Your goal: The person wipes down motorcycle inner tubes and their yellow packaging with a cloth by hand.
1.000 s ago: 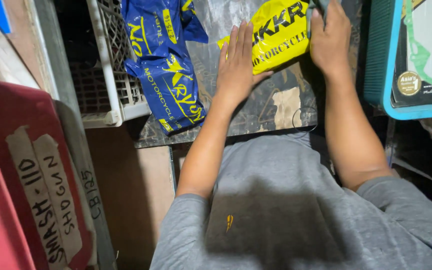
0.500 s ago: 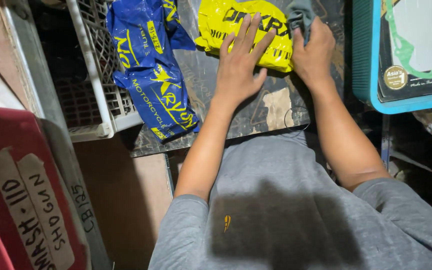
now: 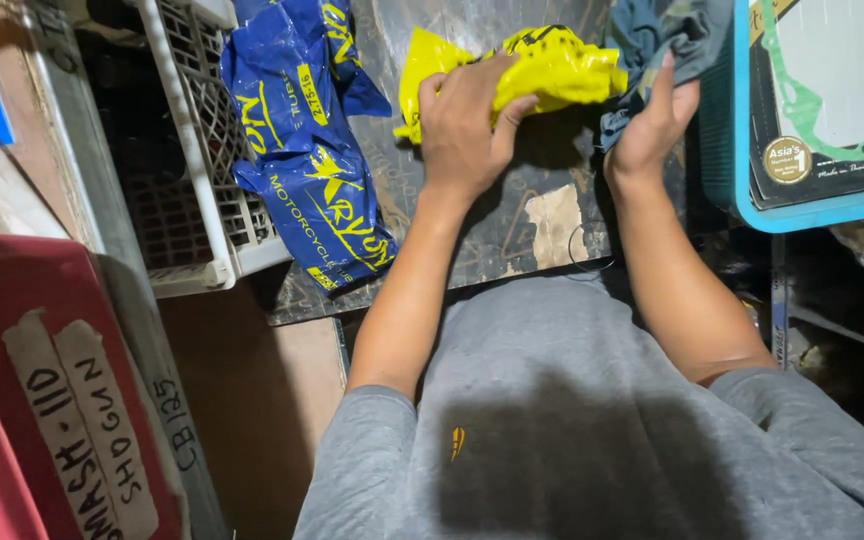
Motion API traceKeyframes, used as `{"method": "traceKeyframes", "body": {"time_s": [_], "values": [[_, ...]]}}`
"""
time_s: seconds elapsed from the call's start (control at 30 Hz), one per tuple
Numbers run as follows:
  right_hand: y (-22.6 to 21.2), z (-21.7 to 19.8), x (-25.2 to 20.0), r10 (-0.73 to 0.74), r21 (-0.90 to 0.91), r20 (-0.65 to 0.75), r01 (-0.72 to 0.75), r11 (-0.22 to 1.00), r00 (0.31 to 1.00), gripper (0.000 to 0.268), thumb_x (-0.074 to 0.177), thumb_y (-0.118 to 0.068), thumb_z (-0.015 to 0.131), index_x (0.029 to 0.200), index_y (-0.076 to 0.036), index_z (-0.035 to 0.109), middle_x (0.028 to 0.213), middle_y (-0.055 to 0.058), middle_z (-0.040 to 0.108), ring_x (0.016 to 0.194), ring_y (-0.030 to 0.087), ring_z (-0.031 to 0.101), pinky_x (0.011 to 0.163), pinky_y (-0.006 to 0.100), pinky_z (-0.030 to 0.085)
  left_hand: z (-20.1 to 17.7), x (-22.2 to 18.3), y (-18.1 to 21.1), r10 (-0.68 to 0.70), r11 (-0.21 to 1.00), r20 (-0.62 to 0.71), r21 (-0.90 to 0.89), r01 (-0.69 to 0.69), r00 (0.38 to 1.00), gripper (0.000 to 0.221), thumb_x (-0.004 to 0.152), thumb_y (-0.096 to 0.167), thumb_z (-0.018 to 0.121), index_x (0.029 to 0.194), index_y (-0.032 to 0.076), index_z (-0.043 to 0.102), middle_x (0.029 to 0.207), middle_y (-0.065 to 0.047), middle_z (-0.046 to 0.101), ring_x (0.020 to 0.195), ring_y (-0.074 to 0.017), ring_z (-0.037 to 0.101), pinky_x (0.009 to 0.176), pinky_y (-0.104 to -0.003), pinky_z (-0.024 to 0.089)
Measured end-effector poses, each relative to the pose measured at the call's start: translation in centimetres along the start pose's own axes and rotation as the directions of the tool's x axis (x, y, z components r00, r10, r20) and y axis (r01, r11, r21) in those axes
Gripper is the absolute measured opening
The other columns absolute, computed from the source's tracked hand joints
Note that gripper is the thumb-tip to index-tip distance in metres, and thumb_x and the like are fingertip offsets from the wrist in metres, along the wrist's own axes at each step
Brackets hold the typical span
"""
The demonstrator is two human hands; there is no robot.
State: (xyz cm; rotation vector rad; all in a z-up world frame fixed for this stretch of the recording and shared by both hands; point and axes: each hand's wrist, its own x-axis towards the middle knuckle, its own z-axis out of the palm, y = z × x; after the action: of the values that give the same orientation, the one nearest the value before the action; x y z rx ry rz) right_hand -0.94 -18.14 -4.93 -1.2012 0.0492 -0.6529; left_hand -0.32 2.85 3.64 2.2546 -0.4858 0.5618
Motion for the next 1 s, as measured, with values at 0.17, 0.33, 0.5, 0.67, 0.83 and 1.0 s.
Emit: {"method": "traceKeyframes", "body": {"time_s": [0.17,0.33,0.5,0.67,0.83,1.0], "values": [[1.4,-1.2,-0.5,-0.069,0.179,-0.064,0.080,0.981,0.996,0.033,0.116,-0.021,0.048,0.141,0.002,0.049,0.141,0.017,0.059,0.129,0.025,0.056,0.114,0.038,0.040,-0.6,1.0,0.4,-0.309,0.935,0.018,-0.179,0.307,0.951,0.034,0.103,0.035,0.047,0.108,0.006,0.064,0.086,-0.010,0.071,0.072,-0.0248,0.063,0.074,-0.037,0.049],[0.1,-0.4,-1.4,-0.113,0.105,-0.015,0.114,0.988,0.993,0.030,0.116,-0.016,0.047,0.140,0.002,0.048,0.141,0.016,0.058,0.129,0.025,0.055,0.114,0.036,0.038,-1.1,1.6,0.1,-0.384,0.870,0.220,-0.240,0.431,0.897,0.043,0.100,0.030,0.045,0.077,-0.003,0.058,0.064,-0.011,0.061,0.055,-0.0206,0.049,0.058,-0.039,0.048],[-1.2,0.4,-0.1,0.030,-0.015,-0.059,-0.031,0.999,0.998,0.026,0.108,-0.016,0.054,0.127,0.002,0.058,0.119,0.011,0.066,0.104,0.017,0.060,0.096,0.030,0.047,1.2,0.5,0.1,-0.141,0.939,-0.045,0.311,0.148,0.989,0.020,0.094,0.026,0.064,0.092,0.008,0.073,0.091,-0.005,0.070,0.088,-0.0231,0.058,0.073,-0.036,0.047],[-3.3,0.7,-0.4,-0.142,-0.091,-0.029,0.139,0.986,0.989,0.025,0.110,-0.003,0.053,0.135,-0.001,0.049,0.127,0.013,0.059,0.111,0.022,0.056,0.103,0.033,0.043,1.0,0.0,1.1,-0.140,0.976,0.157,0.188,0.110,0.978,0.032,0.092,0.033,0.069,0.114,0.009,0.068,0.111,-0.006,0.071,0.104,-0.0268,0.063,0.090,-0.041,0.048],[-2.9,1.4,-1.9,-0.167,-0.046,0.064,0.170,0.984,0.984,0.031,0.113,0.001,0.048,0.143,-0.005,0.042,0.139,0.013,0.053,0.123,0.025,0.051,0.115,0.036,0.038,1.7,-0.4,-0.3,-0.167,0.980,0.267,0.152,0.129,0.949,0.051,0.092,0.044,0.070,0.134,0.017,0.062,0.125,0.003,0.072,0.108,-0.0226,0.068,0.094,-0.038,0.047],[-0.9,4.2,-1.8,0.055,-0.543,0.342,0.150,0.826,0.938,0.044,0.087,0.009,0.049,0.131,0.006,0.055,0.120,0.023,0.068,0.105,0.033,0.065,0.097,0.038,0.051,2.3,-0.5,-1.0,-0.185,0.981,0.210,0.088,0.170,0.960,0.029,0.095,0.025,0.063,0.118,0.008,0.071,0.117,-0.004,0.076,0.102,-0.0255,0.070,0.089,-0.038,0.050]]}}
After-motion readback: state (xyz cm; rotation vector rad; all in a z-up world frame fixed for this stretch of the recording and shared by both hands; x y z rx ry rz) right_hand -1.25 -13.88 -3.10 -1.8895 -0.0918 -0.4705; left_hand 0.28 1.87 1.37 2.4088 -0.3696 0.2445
